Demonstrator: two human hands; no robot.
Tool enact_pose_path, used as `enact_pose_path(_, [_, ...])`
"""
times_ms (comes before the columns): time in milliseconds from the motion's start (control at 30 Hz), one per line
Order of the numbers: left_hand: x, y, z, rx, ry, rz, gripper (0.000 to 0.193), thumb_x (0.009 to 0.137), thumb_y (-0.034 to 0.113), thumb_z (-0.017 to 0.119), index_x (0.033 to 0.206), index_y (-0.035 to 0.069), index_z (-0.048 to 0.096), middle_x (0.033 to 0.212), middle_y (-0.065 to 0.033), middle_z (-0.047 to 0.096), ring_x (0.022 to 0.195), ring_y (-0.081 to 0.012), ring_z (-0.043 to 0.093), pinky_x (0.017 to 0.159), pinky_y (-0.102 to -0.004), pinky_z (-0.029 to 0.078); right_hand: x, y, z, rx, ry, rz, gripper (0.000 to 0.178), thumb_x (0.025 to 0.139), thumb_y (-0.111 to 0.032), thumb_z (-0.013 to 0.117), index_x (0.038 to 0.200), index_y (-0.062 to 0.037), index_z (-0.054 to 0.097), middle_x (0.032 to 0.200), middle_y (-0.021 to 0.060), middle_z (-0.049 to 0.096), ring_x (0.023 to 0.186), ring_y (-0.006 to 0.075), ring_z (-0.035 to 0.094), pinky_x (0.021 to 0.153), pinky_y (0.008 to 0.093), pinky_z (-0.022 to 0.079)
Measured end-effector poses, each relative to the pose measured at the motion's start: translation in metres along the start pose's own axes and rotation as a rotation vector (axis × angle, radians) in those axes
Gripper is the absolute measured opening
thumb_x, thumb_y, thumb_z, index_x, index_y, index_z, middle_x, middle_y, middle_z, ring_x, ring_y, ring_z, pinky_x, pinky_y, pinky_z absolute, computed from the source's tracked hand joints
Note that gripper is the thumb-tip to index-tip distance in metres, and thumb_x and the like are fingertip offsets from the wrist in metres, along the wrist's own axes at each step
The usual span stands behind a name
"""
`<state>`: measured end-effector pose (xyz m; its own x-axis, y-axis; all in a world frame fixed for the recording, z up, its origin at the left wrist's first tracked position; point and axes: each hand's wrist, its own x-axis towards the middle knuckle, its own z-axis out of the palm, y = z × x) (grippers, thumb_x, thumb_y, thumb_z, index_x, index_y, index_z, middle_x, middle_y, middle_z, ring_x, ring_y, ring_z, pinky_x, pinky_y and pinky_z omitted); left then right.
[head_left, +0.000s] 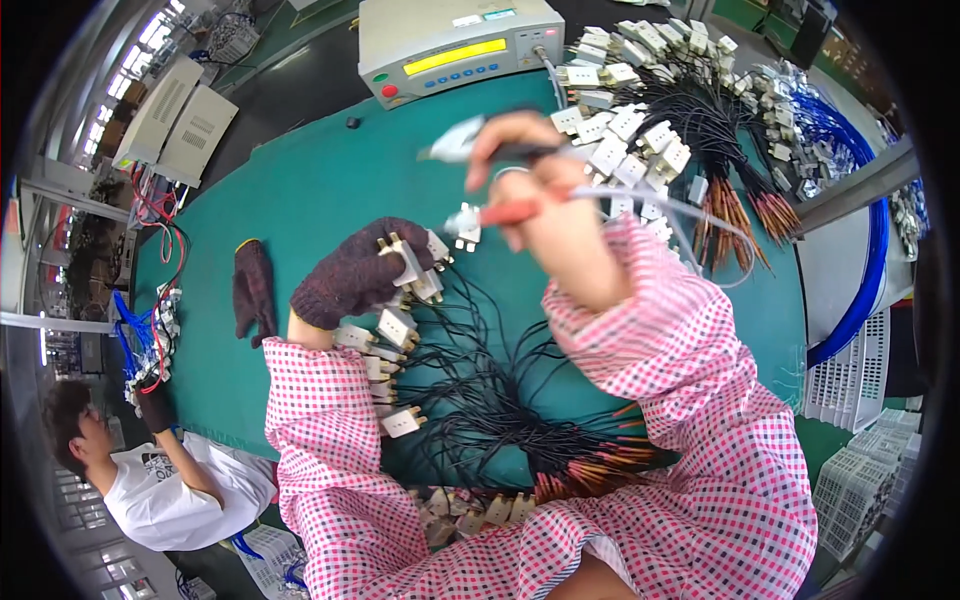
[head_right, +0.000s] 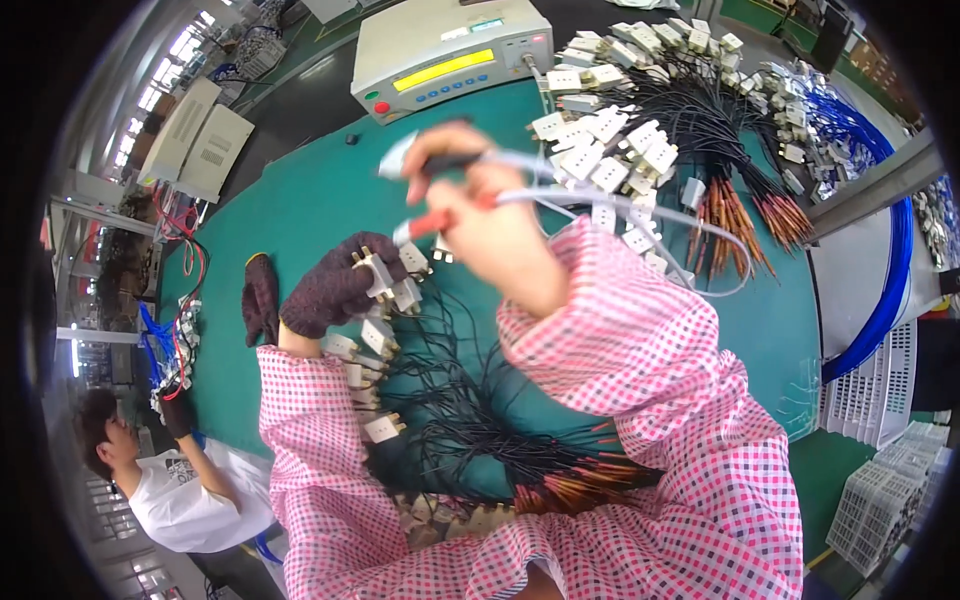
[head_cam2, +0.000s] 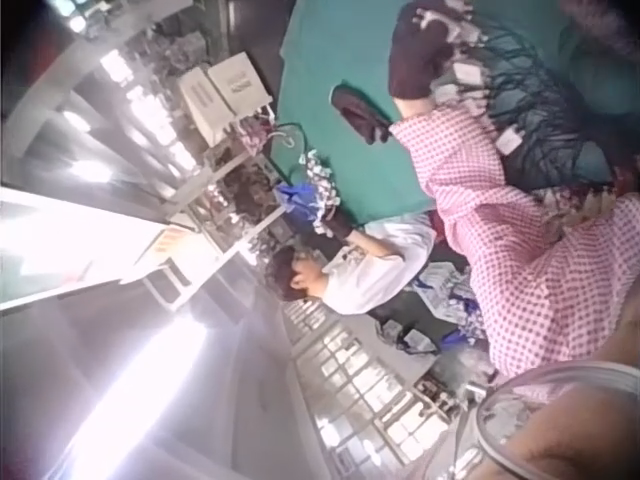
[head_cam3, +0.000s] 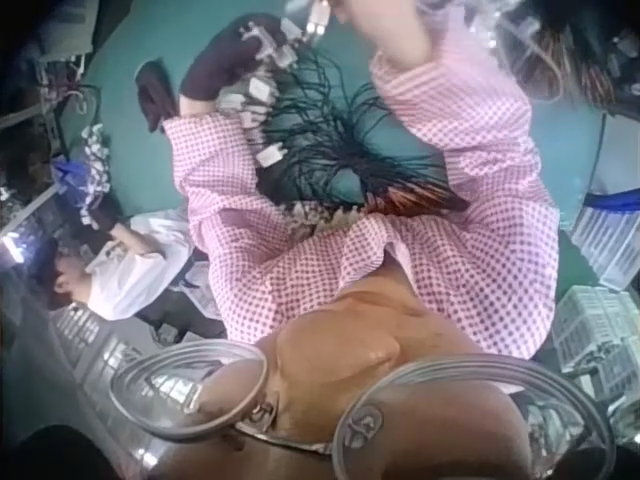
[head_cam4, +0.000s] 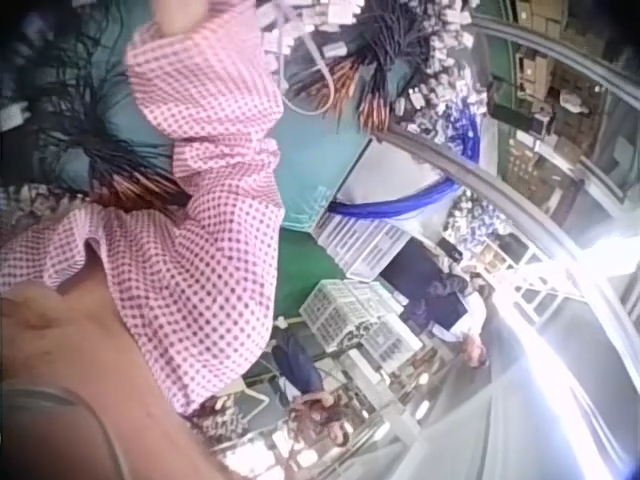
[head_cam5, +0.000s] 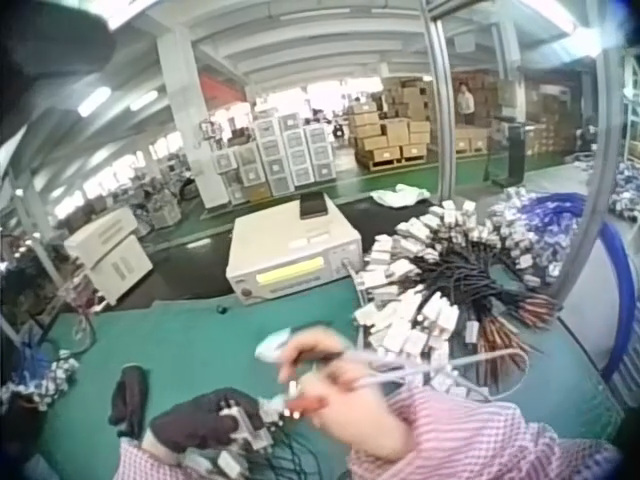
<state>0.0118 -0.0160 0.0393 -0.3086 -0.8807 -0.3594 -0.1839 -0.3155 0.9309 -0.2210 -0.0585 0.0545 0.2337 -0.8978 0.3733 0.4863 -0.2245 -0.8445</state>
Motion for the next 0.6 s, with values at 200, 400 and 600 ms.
enact_pose_path(200, [0.005,-0.015,-0.009,-0.209,-0.021,-0.012,0.043,0.082,0.024,0.068,0.118,0.005,0.055,0.085,-0.0018,0.06,0.055,-0.0051,0.049,0.044,-0.0176,0.033,-0.023,0.051,0.014,-0.043,-0.181,0.179,0.02,0.08,0.011,0.049,0.093,-0.0016,0.057,0.093,0.0039,0.057,0.078,0.0097,0.056,0.06,0.0214,0.049])
enact_pose_path(400, [0.002,-0.008,0.0,-0.161,0.109,-0.013,0.044,0.082,0.026,0.07,0.118,0.005,0.055,0.082,-0.0001,0.06,0.055,-0.0048,0.049,0.044,-0.0188,0.033,-0.019,0.06,0.008,-0.193,-0.292,0.153,0.023,0.078,0.01,0.042,0.093,0.0009,0.057,0.087,0.0064,0.055,0.083,0.013,0.055,0.07,0.0251,0.044])
enact_pose_path(600, [0.003,-0.011,-0.005,-0.071,0.106,-0.027,0.044,0.087,0.025,0.067,0.121,0.001,0.054,0.085,-0.004,0.062,0.058,-0.007,0.054,0.048,-0.0228,0.042,-0.014,0.052,0.011,-0.38,-0.357,-0.002,0.024,0.075,0.01,0.044,0.091,0.0011,0.058,0.086,0.0094,0.061,0.077,0.0159,0.057,0.068,0.028,0.046])
